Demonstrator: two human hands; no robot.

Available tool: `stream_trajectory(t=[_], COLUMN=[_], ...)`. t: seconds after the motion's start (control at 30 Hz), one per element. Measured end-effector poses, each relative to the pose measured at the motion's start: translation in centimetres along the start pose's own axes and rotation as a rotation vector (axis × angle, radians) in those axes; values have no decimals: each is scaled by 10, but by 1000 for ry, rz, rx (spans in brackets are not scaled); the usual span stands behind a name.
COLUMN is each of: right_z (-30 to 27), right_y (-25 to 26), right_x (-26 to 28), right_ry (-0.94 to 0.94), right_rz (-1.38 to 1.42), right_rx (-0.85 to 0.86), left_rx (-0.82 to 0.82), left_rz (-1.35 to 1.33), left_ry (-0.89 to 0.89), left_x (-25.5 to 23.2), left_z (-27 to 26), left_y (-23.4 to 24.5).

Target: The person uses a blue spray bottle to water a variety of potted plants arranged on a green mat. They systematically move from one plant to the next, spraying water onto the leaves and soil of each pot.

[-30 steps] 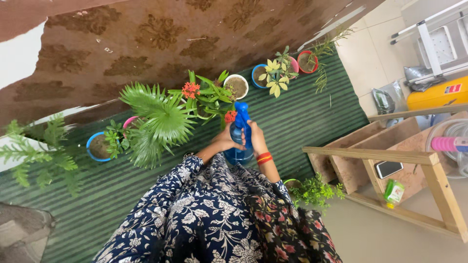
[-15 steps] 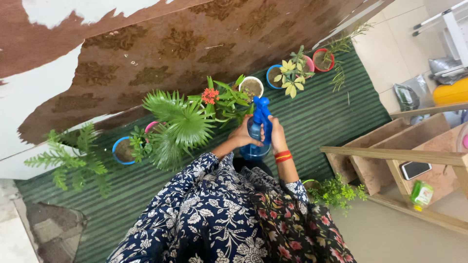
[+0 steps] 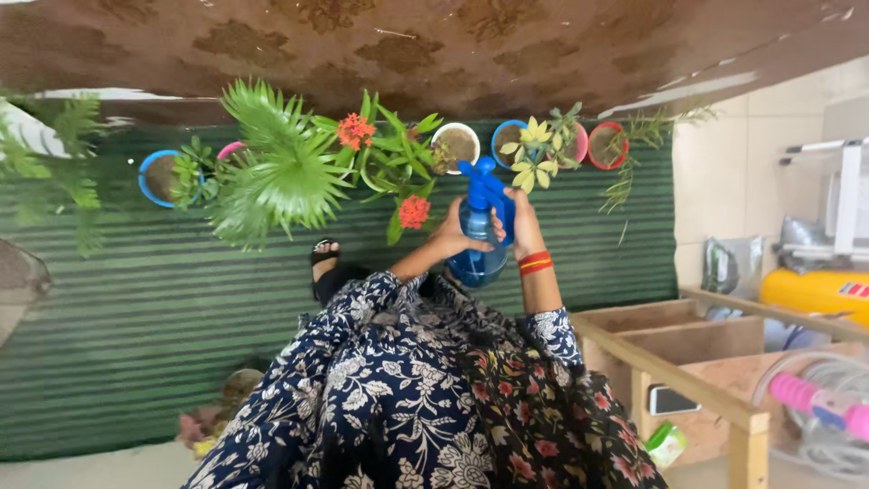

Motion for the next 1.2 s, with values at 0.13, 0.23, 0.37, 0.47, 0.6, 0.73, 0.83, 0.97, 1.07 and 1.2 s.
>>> stream_trajectory(t=[0.13,0.23,0.37,0.47,0.6,0.73,0.83,0.97,1.07,1.2], right_z=[14,29,36,40,45,53,50,44,45,45], right_y=[42,59,66,59,49,41,34,29,29,25], right_x=[2,-1,-4,-3,-4,-2,3,7,6,8], right_ry=[-25,-15,12,11,28,48,53,68,86,158], right_rz=[-97,-98,-103,-110,-114,-185,-228,-215,-228,-256], right_rx=[32,140,220,231,237,293,300,283,278,293], left_rx=[-106,-127,-263,-411,-320,-288,-325,-294,-307,-292], left_rz=[-184,-376,-299,54,-311,-581,-601,-671,-648,-691], left_ry=[-37,-41,-107,-210,-112,-201,-166,-104,-168,-163], left_x=[-9,-14,-18,-29,-19,-18,-17,-7,0,8], left_z=[2,6,1,-6,-2,1,0,7,10,13], left_y=[-48,-65,-71,-55,-52,-58,-53,-52,-48,-52])
Point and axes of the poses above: each hand's wrist, its own z-axis towards the middle knuckle, its own y-axis out of the back of the hand, x = y × z, the point moved 6 cm from there along z, towards the middle knuckle, and after that the axes turned 7 degrees about -z, right-handed, at the moved point
